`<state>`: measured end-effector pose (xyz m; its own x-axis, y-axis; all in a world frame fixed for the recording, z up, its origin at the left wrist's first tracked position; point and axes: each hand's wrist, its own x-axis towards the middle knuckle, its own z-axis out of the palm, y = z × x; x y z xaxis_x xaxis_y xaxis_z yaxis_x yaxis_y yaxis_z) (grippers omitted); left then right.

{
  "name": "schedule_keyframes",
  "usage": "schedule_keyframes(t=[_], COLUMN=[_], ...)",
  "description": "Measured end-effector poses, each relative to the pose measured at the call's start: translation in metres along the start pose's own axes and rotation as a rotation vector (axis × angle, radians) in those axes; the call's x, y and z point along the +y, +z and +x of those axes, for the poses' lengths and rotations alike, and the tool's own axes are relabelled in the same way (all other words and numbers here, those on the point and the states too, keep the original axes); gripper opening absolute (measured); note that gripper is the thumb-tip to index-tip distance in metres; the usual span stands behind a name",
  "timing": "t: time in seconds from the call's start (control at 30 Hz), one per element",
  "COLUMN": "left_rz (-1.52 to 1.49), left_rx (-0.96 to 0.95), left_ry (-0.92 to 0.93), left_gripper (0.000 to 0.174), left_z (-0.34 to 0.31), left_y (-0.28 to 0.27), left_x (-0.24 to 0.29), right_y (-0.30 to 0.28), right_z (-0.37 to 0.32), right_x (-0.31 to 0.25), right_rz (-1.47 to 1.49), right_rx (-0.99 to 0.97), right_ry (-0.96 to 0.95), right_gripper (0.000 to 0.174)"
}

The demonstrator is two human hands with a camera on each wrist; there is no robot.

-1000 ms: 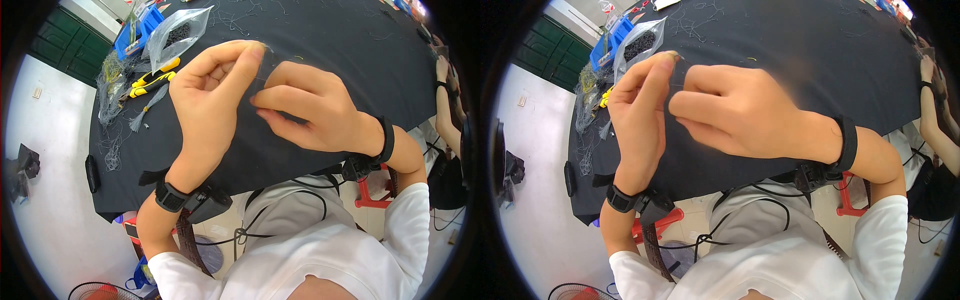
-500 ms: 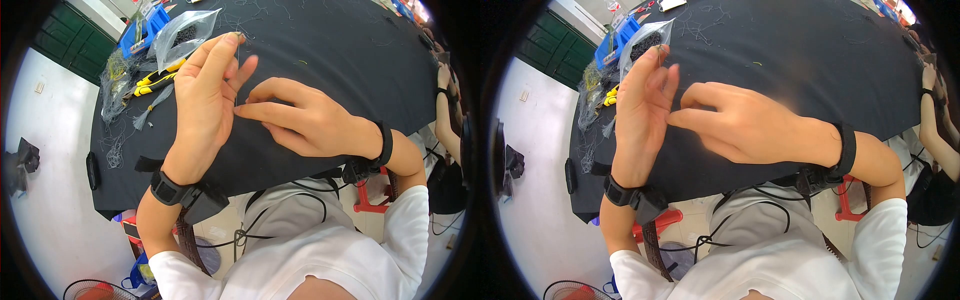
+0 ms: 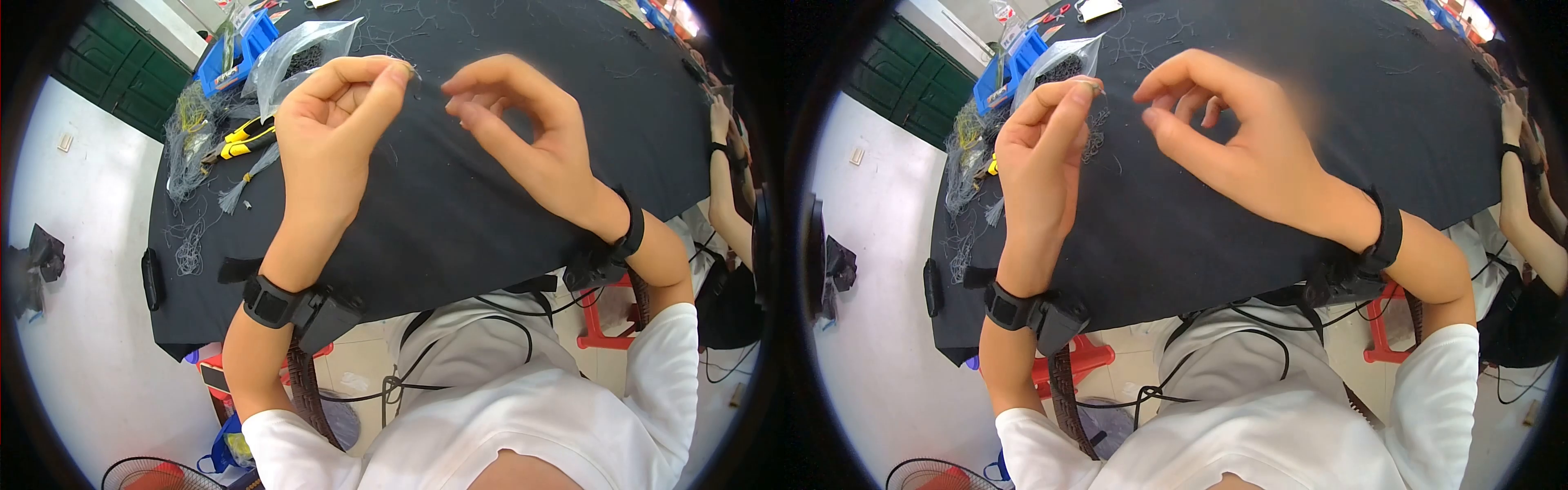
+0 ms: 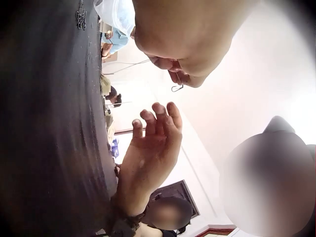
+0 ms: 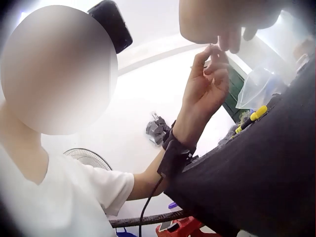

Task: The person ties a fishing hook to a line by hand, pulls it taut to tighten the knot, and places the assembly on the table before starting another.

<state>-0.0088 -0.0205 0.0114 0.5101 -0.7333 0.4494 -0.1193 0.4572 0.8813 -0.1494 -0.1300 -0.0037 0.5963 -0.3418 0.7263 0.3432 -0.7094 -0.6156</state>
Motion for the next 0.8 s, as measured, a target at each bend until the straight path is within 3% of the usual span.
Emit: schedule_keyframes(t=[0.23, 0.43, 0.53, 0.8], left_rz=[0.206, 0.648, 0.727, 0.814], left_rx=[-0.152, -0.147, -0.112, -0.005], left_ry=[0.137, 0.479, 0.666, 0.709], left_gripper=[0.008, 0.016, 0.02, 0.016], left_z=[-0.0066, -0.0056, -0.0036, 0.0034], left_y=[0.0014, -0.0009, -0.0004, -0.0067], left_x=[0.0028, 0.0027, -0.0023, -0.0052], right_y=[0.0017, 0.0003, -0.001, -0.0011], right_z=[-0.0006, -0.001, -0.001, -0.0005], right_x=[0.0052, 0.003, 0.0023, 0.0021], right_rz=[0.066, 0.067, 0.078, 0.024], right_rx=[-0.094, -0.136, -0.159, -0.183], right_ry=[-0.008, -0.003, 0.042, 0.052], right_gripper=[0.01, 0.01, 0.01, 0.01])
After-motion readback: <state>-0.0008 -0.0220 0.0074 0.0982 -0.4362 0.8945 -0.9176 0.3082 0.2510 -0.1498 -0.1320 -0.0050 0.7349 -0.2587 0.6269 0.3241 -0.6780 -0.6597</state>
